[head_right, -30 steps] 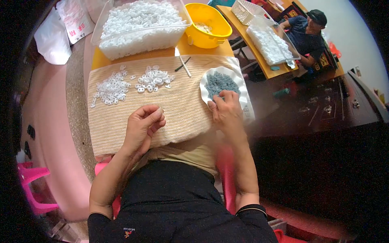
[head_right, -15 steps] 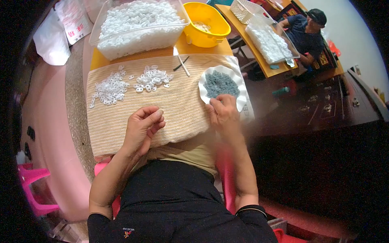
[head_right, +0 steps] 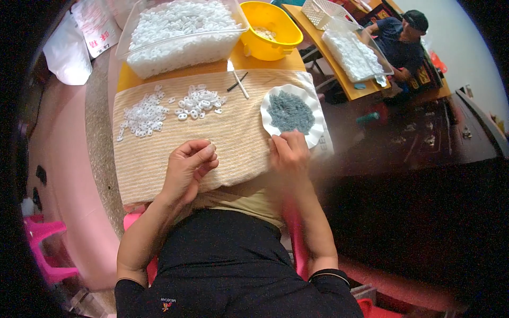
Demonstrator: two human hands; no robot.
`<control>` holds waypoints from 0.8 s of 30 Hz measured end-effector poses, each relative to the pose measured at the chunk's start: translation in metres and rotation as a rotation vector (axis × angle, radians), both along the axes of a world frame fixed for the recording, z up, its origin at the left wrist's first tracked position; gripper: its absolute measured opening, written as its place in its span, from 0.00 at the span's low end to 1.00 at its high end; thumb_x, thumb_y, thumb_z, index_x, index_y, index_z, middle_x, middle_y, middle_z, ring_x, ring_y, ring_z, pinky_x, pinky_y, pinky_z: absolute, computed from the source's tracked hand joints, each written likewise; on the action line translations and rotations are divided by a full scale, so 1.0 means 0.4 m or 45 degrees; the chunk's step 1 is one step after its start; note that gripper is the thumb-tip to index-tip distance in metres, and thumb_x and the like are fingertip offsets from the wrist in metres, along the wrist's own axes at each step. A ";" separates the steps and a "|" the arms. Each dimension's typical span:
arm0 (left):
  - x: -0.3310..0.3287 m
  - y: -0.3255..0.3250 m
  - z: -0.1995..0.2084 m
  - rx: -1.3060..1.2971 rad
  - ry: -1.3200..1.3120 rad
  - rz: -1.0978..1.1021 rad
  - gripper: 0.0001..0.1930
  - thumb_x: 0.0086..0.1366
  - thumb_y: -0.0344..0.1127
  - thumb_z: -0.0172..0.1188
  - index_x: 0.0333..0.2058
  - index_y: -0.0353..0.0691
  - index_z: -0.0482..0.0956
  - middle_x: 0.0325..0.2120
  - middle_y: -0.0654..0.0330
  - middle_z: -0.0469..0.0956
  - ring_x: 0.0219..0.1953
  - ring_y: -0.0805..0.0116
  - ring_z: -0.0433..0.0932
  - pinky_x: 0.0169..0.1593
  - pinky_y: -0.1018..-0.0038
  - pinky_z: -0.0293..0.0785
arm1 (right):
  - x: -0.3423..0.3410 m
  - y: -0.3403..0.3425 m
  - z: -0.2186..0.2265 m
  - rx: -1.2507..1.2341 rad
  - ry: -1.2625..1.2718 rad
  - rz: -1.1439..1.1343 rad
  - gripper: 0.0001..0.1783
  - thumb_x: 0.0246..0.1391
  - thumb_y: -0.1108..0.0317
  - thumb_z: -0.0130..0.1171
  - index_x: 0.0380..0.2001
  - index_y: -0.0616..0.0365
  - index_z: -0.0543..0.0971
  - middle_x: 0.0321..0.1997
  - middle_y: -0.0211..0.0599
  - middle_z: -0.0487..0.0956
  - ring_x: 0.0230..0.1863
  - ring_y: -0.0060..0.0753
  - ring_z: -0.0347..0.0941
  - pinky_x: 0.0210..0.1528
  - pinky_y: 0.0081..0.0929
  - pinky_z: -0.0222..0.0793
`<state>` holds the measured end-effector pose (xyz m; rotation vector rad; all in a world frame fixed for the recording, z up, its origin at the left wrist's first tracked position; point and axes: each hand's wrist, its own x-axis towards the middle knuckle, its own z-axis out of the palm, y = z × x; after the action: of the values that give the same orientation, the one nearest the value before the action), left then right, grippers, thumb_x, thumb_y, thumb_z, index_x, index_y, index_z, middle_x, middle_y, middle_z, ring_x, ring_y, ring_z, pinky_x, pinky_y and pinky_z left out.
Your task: Assembling small white plastic components by hand at a workbench.
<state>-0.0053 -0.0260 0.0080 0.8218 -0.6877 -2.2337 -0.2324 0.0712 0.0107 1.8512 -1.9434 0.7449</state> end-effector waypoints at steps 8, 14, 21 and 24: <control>-0.006 0.006 -0.003 -0.001 0.019 -0.025 0.08 0.61 0.28 0.62 0.39 0.37 0.76 0.31 0.61 0.79 0.33 0.73 0.78 0.39 0.77 0.79 | 0.082 -0.022 0.049 0.035 -0.781 0.201 0.06 0.53 0.76 0.60 0.35 0.66 0.77 0.31 0.40 0.79 0.32 0.29 0.75 0.38 0.22 0.71; -0.004 0.003 -0.004 0.028 0.018 -0.057 0.09 0.61 0.27 0.61 0.41 0.35 0.76 0.32 0.59 0.79 0.34 0.72 0.79 0.41 0.76 0.80 | 0.126 -0.071 0.024 0.342 -1.530 0.352 0.06 0.57 0.77 0.57 0.37 0.68 0.77 0.34 0.35 0.80 0.36 0.19 0.75 0.41 0.16 0.71; -0.002 -0.008 -0.002 0.067 0.026 -0.074 0.11 0.62 0.27 0.60 0.43 0.32 0.76 0.33 0.57 0.79 0.34 0.71 0.80 0.41 0.76 0.80 | 0.137 -0.097 -0.012 0.495 -1.793 0.428 0.06 0.57 0.76 0.57 0.38 0.66 0.78 0.37 0.32 0.79 0.38 0.19 0.74 0.43 0.17 0.70; 0.001 -0.010 -0.007 0.073 0.047 -0.083 0.11 0.62 0.27 0.60 0.43 0.32 0.76 0.33 0.57 0.79 0.34 0.71 0.80 0.41 0.76 0.80 | 0.145 -0.101 -0.014 0.474 -1.827 0.431 0.06 0.57 0.74 0.58 0.37 0.65 0.78 0.38 0.32 0.79 0.39 0.18 0.73 0.44 0.17 0.70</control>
<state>-0.0051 -0.0300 0.0051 0.7946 -0.6443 -2.3305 -0.1742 0.0306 0.0051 2.0417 -2.5962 2.4590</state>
